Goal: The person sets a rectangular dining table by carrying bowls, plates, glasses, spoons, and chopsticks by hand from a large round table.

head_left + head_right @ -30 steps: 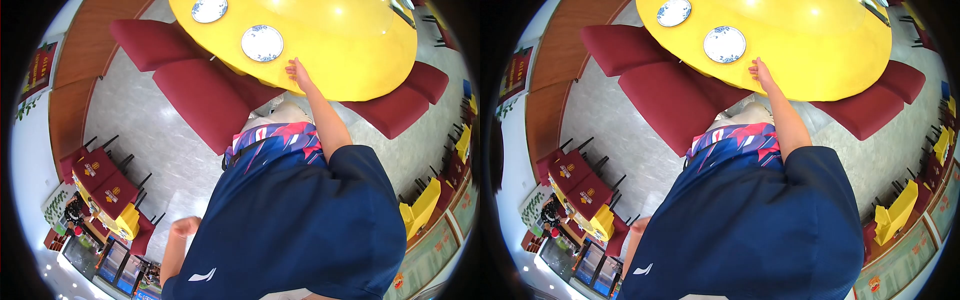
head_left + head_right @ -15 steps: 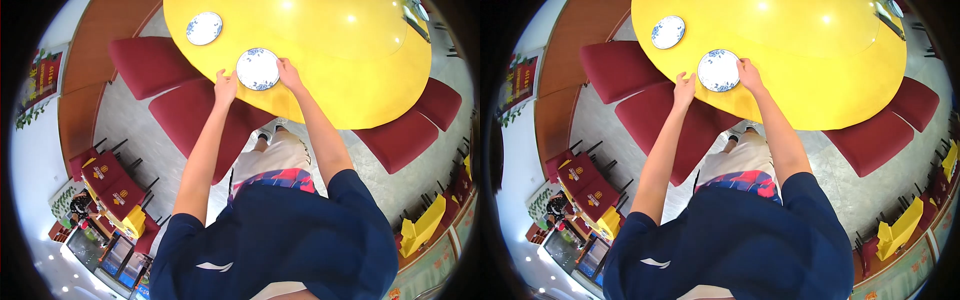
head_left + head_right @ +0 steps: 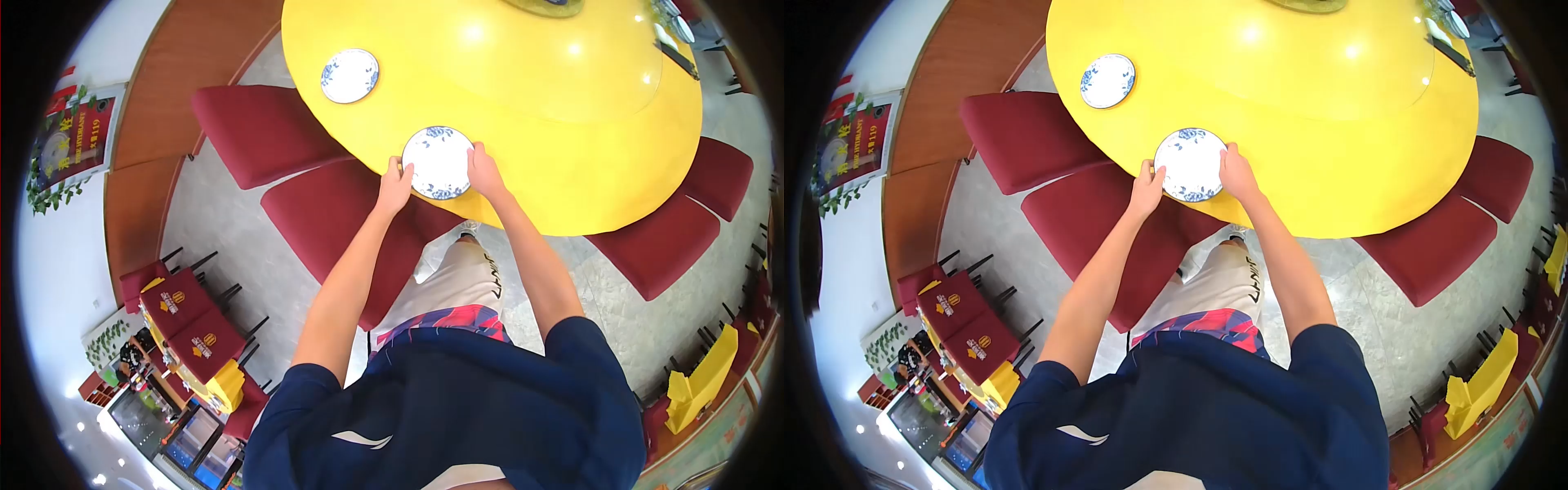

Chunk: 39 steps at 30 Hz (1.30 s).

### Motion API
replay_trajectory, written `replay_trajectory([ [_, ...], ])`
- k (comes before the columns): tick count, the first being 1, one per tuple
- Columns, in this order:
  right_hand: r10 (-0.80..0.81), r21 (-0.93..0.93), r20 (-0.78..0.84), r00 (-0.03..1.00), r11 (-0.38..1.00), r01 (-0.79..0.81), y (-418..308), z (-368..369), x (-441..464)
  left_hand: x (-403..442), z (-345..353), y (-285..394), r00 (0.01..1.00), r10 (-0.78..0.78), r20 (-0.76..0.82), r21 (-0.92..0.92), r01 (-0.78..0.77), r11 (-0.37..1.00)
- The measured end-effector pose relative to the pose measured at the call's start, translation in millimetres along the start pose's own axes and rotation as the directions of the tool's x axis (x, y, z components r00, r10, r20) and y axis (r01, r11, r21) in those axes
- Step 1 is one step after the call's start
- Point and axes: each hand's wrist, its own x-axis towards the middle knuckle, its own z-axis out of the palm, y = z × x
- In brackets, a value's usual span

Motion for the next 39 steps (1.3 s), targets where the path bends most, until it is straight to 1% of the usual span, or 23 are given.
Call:
replay_trajectory([
  [1, 0.000, 0.052, -0.017, 1.000, 0.999, 0.000, -5.6, 2.1, -13.4, -7.3, -5.3, -1.2, 0.999, -0.035, 0.034, -0.009, 0.035, 0.999],
  [2, 0.003, 0.101, -0.034, 0.999, 0.995, 0.001, -11.9, 5.5, -28.5, -16.0, -9.2, -3.0, 0.995, 0.094, -0.016, -0.010, -0.094, 0.996],
  [5, 0.021, 0.139, -0.141, 0.990, 0.990, -0.002, -46.8, 23.7, -68.2, -38.4, -43.2, -1.8, 0.984, 0.178, 0.006, -0.022, -0.178, 0.984],
  [7, 0.028, 0.108, -0.193, 0.981, 0.994, -0.007, -68.6, 38.7, -94.1, -53.5, -73.5, -3.4, 0.979, 0.200, 0.032, -0.037, -0.199, 0.979],
  [9, 0.030, 0.077, -0.241, 0.970, 0.997, -0.012, -96.3, 56.4, -124.0, -70.9, -109.3, -8.4, 0.969, 0.233, 0.087, 0.015, -0.235, 0.972],
  [11, 0.122, 0.197, -0.263, 0.957, 0.978, -0.070, -135.4, 75.7, -155.8, -89.0, -144.2, -25.5, 0.948, 0.297, 0.113, 0.002, -0.299, 0.954],
  [14, 0.119, 0.187, -0.344, 0.932, 0.981, -0.056, -169.5, 110.7, -188.7, -124.4, -193.1, -32.7, 0.927, 0.356, 0.119, -0.129, -0.341, 0.931],
  [15, 0.106, 0.168, -0.341, 0.934, 0.984, -0.050, -173.7, 119.7, -192.6, -134.8, -206.9, -32.9, 0.928, 0.356, 0.106, -0.146, -0.340, 0.929],
  [17, 0.095, 0.280, -0.369, 0.924, 0.960, 0.013, -180.8, 141.1, -197.7, -148.9, -235.4, -33.8, 0.926, 0.367, 0.084, -0.057, -0.364, 0.930],
  [18, 0.097, 0.285, -0.378, 0.921, 0.958, 0.016, -196.9, 146.9, -204.3, -153.1, -249.5, -36.4, 0.924, 0.375, 0.066, -0.086, -0.370, 0.925],
  [20, 0.148, 0.322, -0.266, 0.953, 0.945, -0.058, -236.2, 146.3, -211.2, -151.1, -275.3, -42.3, 0.915, 0.400, 0.054, -0.087, -0.395, 0.915],
  [21, 0.147, 0.318, -0.285, 0.947, 0.947, -0.051, -244.8, 148.3, -212.7, -148.7, -281.6, -41.4, 0.911, 0.411, 0.038, -0.090, -0.407, 0.909],
  [24, 0.168, 0.252, -0.276, 0.946, 0.963, -0.097, -262.5, 153.7, -206.1, -126.6, -300.1, -37.3, 0.879, 0.475, 0.048, -0.096, -0.469, 0.878],
  [26, 0.122, 0.243, -0.378, 0.918, 0.970, -0.028, -260.8, 161.3, -192.5, -103.3, -304.1, -31.1, 0.867, 0.486, 0.109, -0.102, -0.477, 0.873],
  [27, 0.126, 0.249, -0.386, 0.914, 0.968, -0.029, -263.2, 162.4, -183.5, -87.9, -299.5, -31.2, 0.863, 0.492, 0.117, -0.099, -0.483, 0.870],
  [29, 0.052, 0.192, -0.516, 0.855, 0.980, 0.057, -269.0, 162.7, -161.1, -52.5, -287.7, -33.4, 0.863, 0.478, 0.165, -0.173, -0.451, 0.875],
  [30, 0.066, 0.212, -0.520, 0.851, 0.976, 0.054, -271.6, 161.3, -147.2, -37.2, -283.5, -29.6, 0.860, 0.478, 0.178, -0.155, -0.455, 0.877],
  [32, 0.162, 0.246, -0.513, 0.843, 0.969, -0.037, -273.2, 156.9, -106.6, -1.5, -270.8, -20.9, 0.888, 0.448, 0.106, -0.248, -0.413, 0.876],
  [33, 0.183, 0.274, -0.509, 0.841, 0.961, -0.043, -268.9, 158.8, -82.9, 23.0, -262.3, -20.2, 0.888, 0.443, 0.122, -0.222, -0.411, 0.884],
  [35, 0.223, 0.277, -0.540, 0.812, 0.958, -0.079, -256.3, 162.7, -35.5, 74.2, -241.4, -13.3, 0.931, 0.347, 0.114, -0.338, -0.292, 0.895],
  [36, 0.275, 0.288, -0.519, 0.809, 0.948, -0.137, -250.7, 163.6, -10.2, 94.0, -236.6, -5.4, 0.939, 0.328, 0.103, -0.338, -0.277, 0.899],
  [37, 0.295, 0.319, -0.518, 0.803, 0.938, -0.139, -247.7, 159.7, 17.9, 123.9, -225.3, 0.8, 0.937, 0.330, 0.117, -0.310, -0.281, 0.908],
  [39, 0.380, 0.463, -0.540, 0.751, 0.879, -0.112, -240.2, 165.8, 56.9, 162.4, -208.5, -6.5, 0.949, 0.312, 0.041, -0.318, -0.284, 0.905],
])
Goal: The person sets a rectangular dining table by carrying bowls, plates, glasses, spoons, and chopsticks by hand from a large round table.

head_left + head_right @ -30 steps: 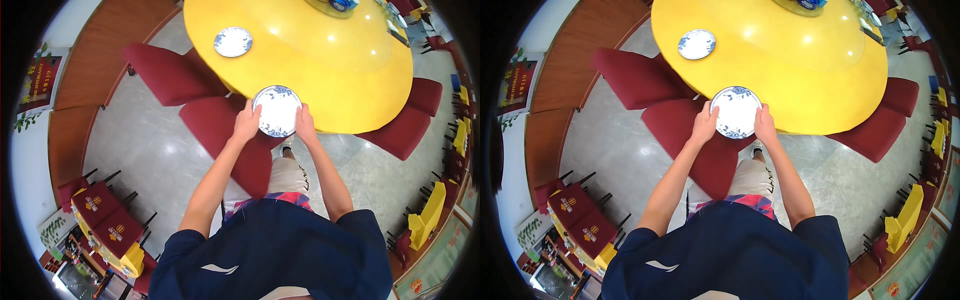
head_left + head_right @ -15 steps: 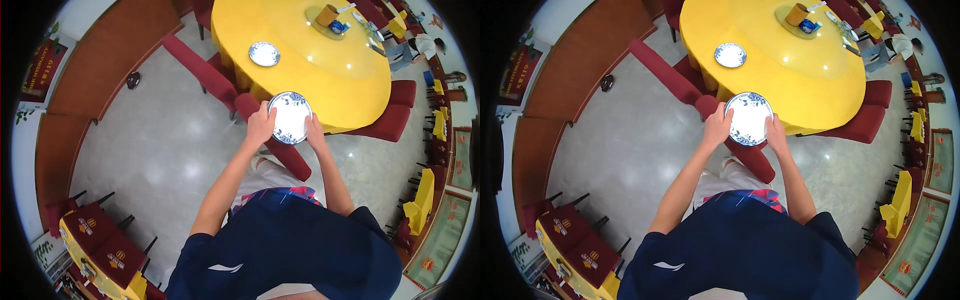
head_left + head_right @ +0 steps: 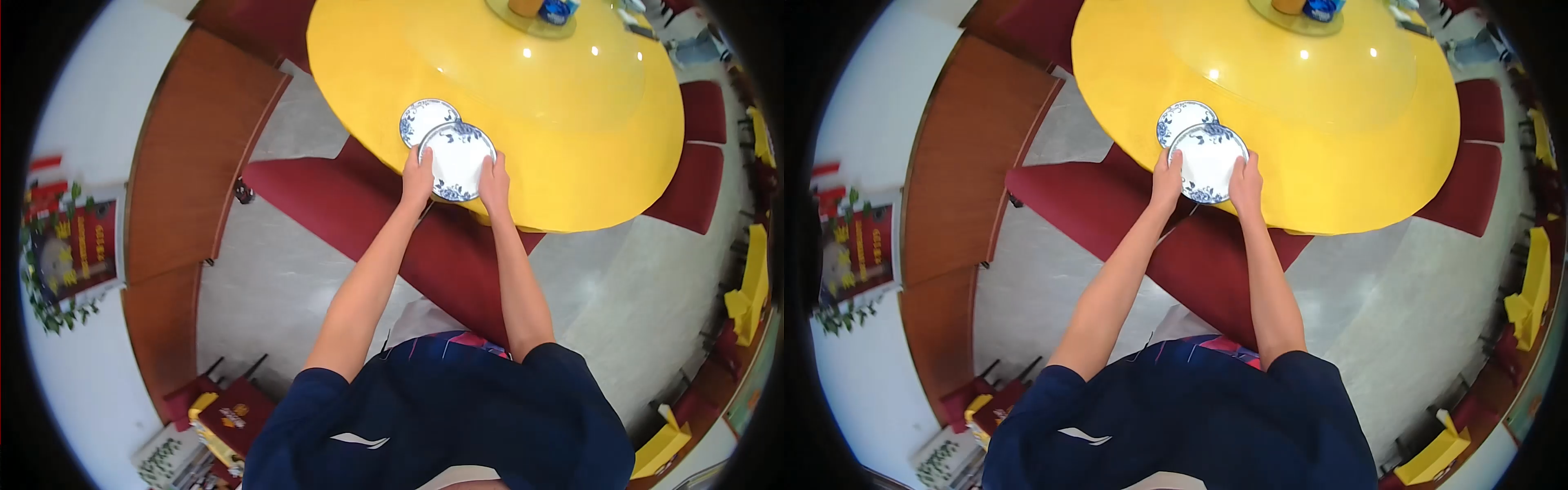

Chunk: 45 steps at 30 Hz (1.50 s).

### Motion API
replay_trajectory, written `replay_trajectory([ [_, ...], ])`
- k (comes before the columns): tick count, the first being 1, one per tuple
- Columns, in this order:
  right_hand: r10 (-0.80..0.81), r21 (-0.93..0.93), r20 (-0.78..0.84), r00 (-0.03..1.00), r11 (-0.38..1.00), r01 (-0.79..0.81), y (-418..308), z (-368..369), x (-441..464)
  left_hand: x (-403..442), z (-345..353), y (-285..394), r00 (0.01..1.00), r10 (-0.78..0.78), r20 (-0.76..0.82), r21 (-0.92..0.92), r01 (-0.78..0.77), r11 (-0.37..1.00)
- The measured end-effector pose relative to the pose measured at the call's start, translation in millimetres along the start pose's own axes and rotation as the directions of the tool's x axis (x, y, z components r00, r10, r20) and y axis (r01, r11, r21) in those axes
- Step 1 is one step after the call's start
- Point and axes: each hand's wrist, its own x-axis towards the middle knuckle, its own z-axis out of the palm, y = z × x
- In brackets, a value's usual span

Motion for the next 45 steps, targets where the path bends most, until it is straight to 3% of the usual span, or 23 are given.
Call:
replay_trajectory([
  [1, -0.003, 0.020, -0.053, 0.999, 1.000, 0.004, 1.5, 14.3, 16.4, 10.6, -2.0, 22.1, 0.974, -0.203, 0.101, -0.046, 0.209, 0.977],
  [2, 0.026, 0.032, -0.061, 0.998, 0.999, -0.024, 3.8, 25.0, 32.7, 24.3, 0.9, 24.6, 0.969, -0.218, 0.115, -0.020, 0.221, 0.975],
  [4, 0.014, 0.060, -0.057, 0.998, 0.998, -0.011, 4.4, 28.7, 46.3, 35.2, 10.3, 22.1, 0.974, -0.215, 0.073, -0.167, 0.224, 0.960],
  [5, 0.038, 0.063, -0.063, 0.997, 0.997, -0.034, 9.6, 36.6, 55.6, 45.1, 14.8, 14.7, 0.969, -0.230, 0.085, -0.150, 0.241, 0.959],
  [8, 0.034, 0.091, -0.127, 0.991, 0.996, -0.022, 29.4, 47.9, 61.2, 60.8, 23.8, -18.0, 0.996, -0.076, -0.056, 0.164, 0.084, 0.983],
  [12, 0.104, 0.181, -0.158, 0.982, 0.981, -0.075, 33.4, 34.8, 55.5, 51.5, 38.7, -20.3, 0.988, -0.146, -0.051, 0.013, 0.146, 0.989],
  [17, 0.001, 0.086, -0.287, 0.958, 0.996, 0.025, 56.4, 26.4, 52.9, 44.0, 42.6, -56.8, 0.978, -0.207, 0.040, -0.031, 0.208, 0.978],
  [20, 0.050, 0.028, -0.243, 0.969, 0.999, -0.044, 54.8, 27.8, 50.7, 46.2, 38.7, -57.7, 0.965, -0.230, 0.125, -0.068, 0.240, 0.968],
  [25, 0.003, -0.017, -0.316, 0.949, 1.000, -0.008, 58.0, 35.4, 54.9, 45.2, 40.9, -52.7, 0.960, -0.219, 0.173, -0.113, 0.241, 0.964],
  [30, -0.011, -0.037, -0.320, 0.947, 0.999, -0.001, 55.1, 38.1, 54.2, 49.4, 46.1, -65.7, 0.992, -0.107, 0.070, -0.005, 0.108, 0.994],
  [37, -0.044, -0.072, -0.300, 0.953, 0.997, 0.023, 49.6, 30.6, 55.6, 43.4, 54.0, -52.1, 0.993, -0.116, 0.018, 0.028, 0.115, 0.993],
  [39, -0.034, -0.082, -0.264, 0.964, 0.997, 0.013, 51.4, 31.6, 58.9, 41.7, 55.2, -51.4, 1.000, -0.011, -0.014, 0.033, 0.011, 0.999],
  [43, -0.060, -0.083, -0.260, 0.964, 0.996, 0.039, 55.1, 33.5, 60.8, 39.9, 54.3, -49.2, 0.999, -0.031, -0.028, 0.081, 0.033, 0.996],
  [45, -0.038, -0.083, -0.237, 0.971, 0.996, 0.019, 57.2, 31.6, 64.9, 38.7, 58.1, -44.1, 0.983, -0.140, -0.120, 0.170, 0.159, 0.972],
])
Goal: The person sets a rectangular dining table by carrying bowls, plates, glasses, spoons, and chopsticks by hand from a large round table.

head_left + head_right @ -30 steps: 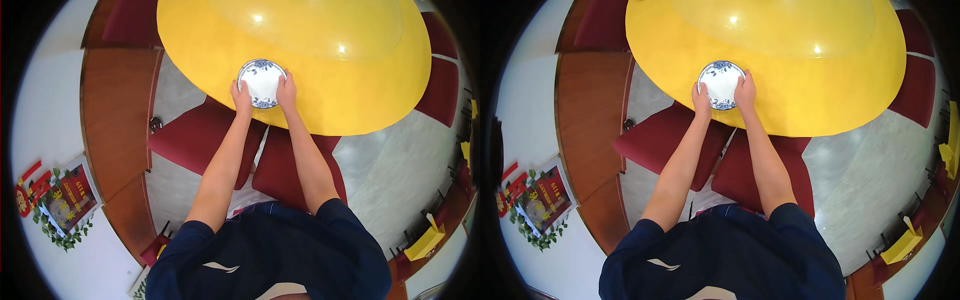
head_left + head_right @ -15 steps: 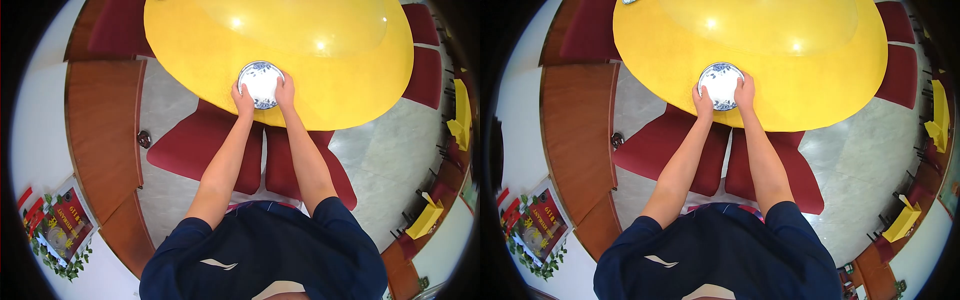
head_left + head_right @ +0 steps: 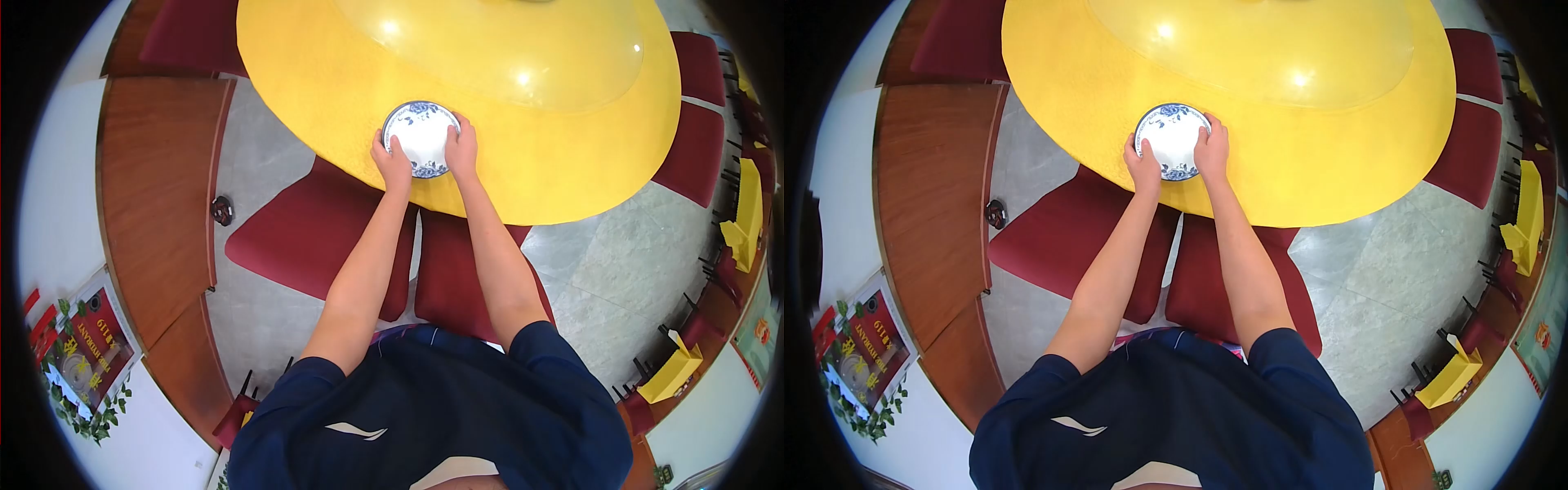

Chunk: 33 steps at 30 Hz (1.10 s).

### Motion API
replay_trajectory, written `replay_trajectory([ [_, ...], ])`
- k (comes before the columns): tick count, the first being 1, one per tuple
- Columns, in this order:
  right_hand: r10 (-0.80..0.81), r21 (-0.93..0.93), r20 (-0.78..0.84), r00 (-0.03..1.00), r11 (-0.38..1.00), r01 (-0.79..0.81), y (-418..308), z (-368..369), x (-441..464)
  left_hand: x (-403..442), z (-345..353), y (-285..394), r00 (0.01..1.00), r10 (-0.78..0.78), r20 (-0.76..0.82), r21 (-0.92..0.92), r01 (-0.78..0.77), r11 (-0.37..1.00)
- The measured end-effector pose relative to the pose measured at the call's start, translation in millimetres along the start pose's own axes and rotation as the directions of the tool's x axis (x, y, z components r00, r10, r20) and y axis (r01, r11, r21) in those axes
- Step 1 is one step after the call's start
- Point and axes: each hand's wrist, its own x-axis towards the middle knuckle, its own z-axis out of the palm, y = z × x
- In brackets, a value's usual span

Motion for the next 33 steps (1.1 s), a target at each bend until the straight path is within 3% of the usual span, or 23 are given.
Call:
replay_trajectory([
  [1, 0.002, -0.015, 0.003, 1.000, 1.000, -0.002, 3.6, 0.7, 1.8, 3.5, 2.7, -11.9, 1.000, -0.003, -0.002, 0.005, 0.003, 1.000],
  [3, 0.004, -0.023, 0.009, 1.000, 1.000, -0.003, 12.3, 4.8, 9.5, 16.6, 3.4, -31.4, 0.994, -0.039, 0.100, -0.193, 0.058, 0.979],
  [5, 0.100, 0.023, 0.242, 0.965, 0.994, -0.109, 27.2, 3.4, 22.0, 12.3, -0.9, -9.0, 0.991, -0.053, 0.125, -0.239, 0.082, 0.968],
  [6, 0.097, 0.033, 0.242, 0.965, 0.994, -0.108, 21.2, -0.2, 23.6, 9.0, -4.7, -0.3, 0.985, -0.068, 0.156, -0.287, 0.111, 0.951],
  [8, 0.229, 0.361, 0.346, 0.910, 0.863, -0.354, -2.0, -14.8, 23.4, 9.8, -9.1, -0.2, 0.983, -0.036, 0.179, -0.258, 0.082, 0.963],
  [11, 0.211, 0.281, 0.478, 0.853, 0.883, -0.376, -14.3, -27.2, 32.6, 18.6, -19.9, 10.4, 0.979, 0.033, 0.200, -0.235, 0.015, 0.972],
  [13, 0.170, 0.314, 0.529, 0.832, 0.871, -0.378, -28.0, -40.7, 29.8, 14.3, -36.3, 25.2, 0.945, -0.012, 0.326, -0.269, 0.105, 0.957],
  [15, 0.134, 0.343, 0.580, 0.804, 0.855, -0.390, -41.5, -51.7, 22.2, 10.4, -51.9, 41.0, 0.940, 0.046, 0.337, -0.258, 0.045, 0.965],
  [17, 0.121, 0.472, 0.645, 0.754, 0.713, -0.518, -56.6, -60.7, 9.7, -3.2, -65.9, 63.6, 0.931, 0.096, 0.353, -0.235, -0.010, 0.972],
  [20, -0.021, 0.513, 0.598, 0.801, 0.778, -0.362, -88.1, -79.2, -12.4, -30.0, -88.5, 101.1, 0.936, 0.171, 0.309, -0.408, -0.032, 0.912],
  [22, -0.069, 0.486, 0.583, 0.809, 0.828, -0.280, -147.7, -22.9, -65.5, -8.3, -185.9, 99.1, 0.923, 0.128, 0.362, -0.497, 0.075, 0.865],
  [25, -0.149, 0.413, 0.568, 0.810, 0.902, -0.123, -215.1, 7.2, -119.7, -13.4, -273.7, 101.6, 0.936, 0.068, 0.345, -0.571, 0.152, 0.807],
  [28, -0.243, 0.431, 0.641, 0.728, 0.899, -0.079, -256.8, 57.8, -169.7, -7.5, -353.2, 82.9, 0.969, 0.050, 0.241, -0.582, 0.103, 0.807],
  [31, -0.222, 0.435, 0.728, 0.649, 0.881, -0.187, -303.5, 103.4, -223.1, -4.9, -435.5, 76.3, 0.974, -0.008, 0.229, -0.686, 0.167, 0.708],
  [33, -0.242, 0.433, 0.746, 0.621, 0.884, -0.176, -320.9, 135.4, -255.0, 1.2, -482.4, 67.6, 0.981, -0.017, 0.193, -0.702, 0.150, 0.696],
])
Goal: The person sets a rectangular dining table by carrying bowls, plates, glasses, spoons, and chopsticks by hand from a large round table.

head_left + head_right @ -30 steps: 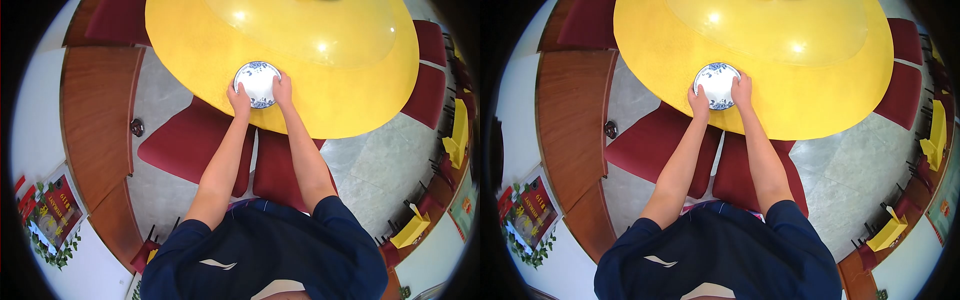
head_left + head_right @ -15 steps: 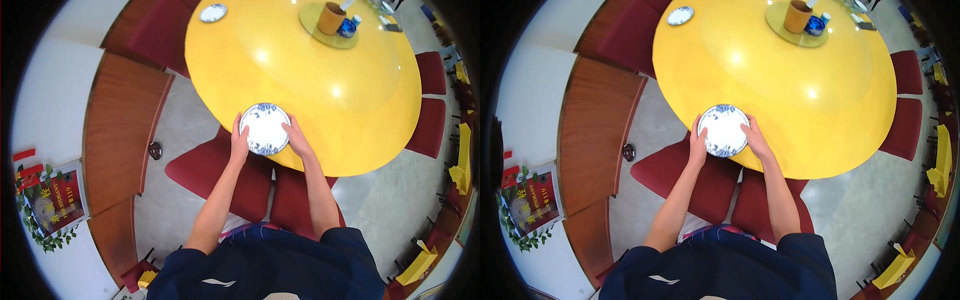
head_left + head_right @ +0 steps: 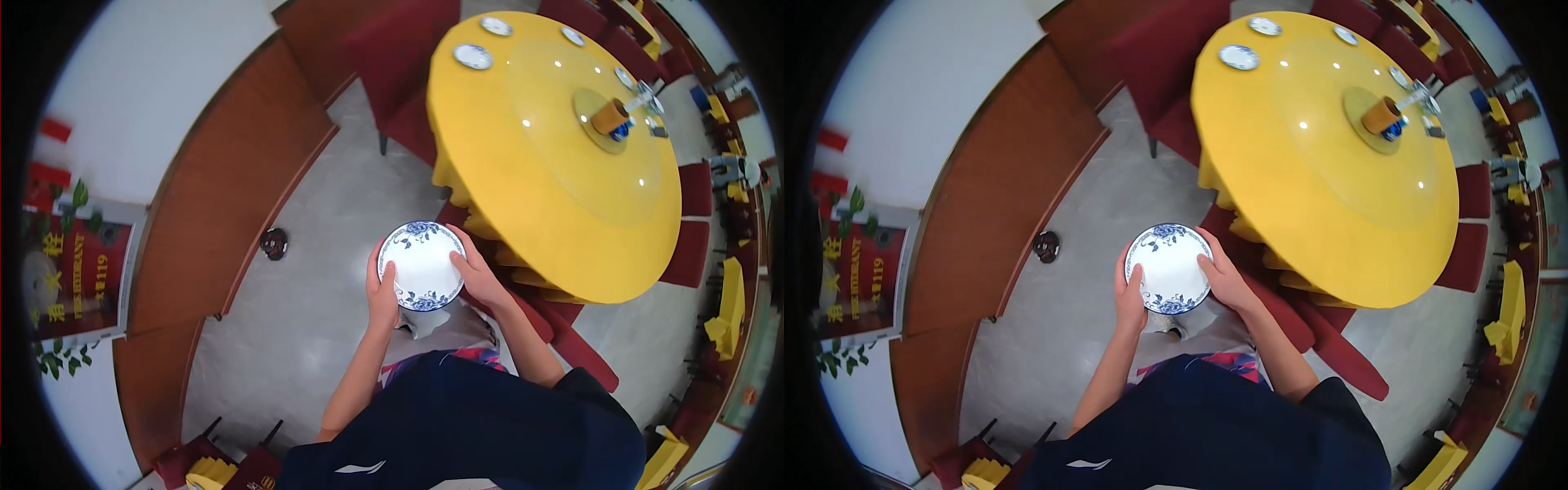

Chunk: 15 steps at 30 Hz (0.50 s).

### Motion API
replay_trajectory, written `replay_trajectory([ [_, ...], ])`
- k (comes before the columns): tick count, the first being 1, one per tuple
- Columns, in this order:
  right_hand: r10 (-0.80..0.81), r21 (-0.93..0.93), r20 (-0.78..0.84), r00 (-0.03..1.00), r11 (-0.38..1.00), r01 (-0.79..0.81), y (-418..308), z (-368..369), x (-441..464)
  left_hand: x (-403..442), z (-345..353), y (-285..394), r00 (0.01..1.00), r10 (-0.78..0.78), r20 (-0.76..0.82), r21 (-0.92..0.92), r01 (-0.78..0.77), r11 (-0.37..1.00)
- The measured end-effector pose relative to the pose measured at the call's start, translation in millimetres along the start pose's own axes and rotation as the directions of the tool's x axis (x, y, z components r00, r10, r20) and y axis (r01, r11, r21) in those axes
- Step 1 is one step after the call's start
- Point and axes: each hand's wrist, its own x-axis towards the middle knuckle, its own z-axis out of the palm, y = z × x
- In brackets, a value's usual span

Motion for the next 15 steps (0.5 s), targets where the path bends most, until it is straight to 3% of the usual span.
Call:
replay_trajectory([
  [4, 0.023, -0.026, 0.017, 1.000, 0.999, -0.023, 6.8, 46.8, 12.1, 2.6, -47.1, 18.1, 0.998, 0.035, -0.054, 0.029, -0.033, 0.999],
  [6, 0.039, -0.159, 0.022, 0.999, 0.987, -0.035, 0.1, 66.3, 19.9, 8.8, -68.1, 22.3, 0.996, 0.038, -0.075, 0.024, -0.036, 0.999],
  [8, 0.047, -0.174, 0.041, 0.998, 0.984, -0.039, -4.0, 84.4, 35.6, 21.4, -91.1, 28.4, 0.997, 0.004, -0.081, 0.025, -0.002, 1.000],
  [12, 0.080, -0.101, 0.021, 0.997, 0.992, -0.077, -7.1, 88.8, 72.0, 56.2, -98.3, 34.2, 0.995, -0.026, -0.093, 0.049, 0.031, 0.998],
  [15, 0.128, -0.022, -0.014, 0.992, 0.991, -0.129, 1.5, 96.8, 120.4, 104.3, -110.1, 47.8, 0.999, 0.023, -0.027, 0.173, -0.018, 0.985],
])
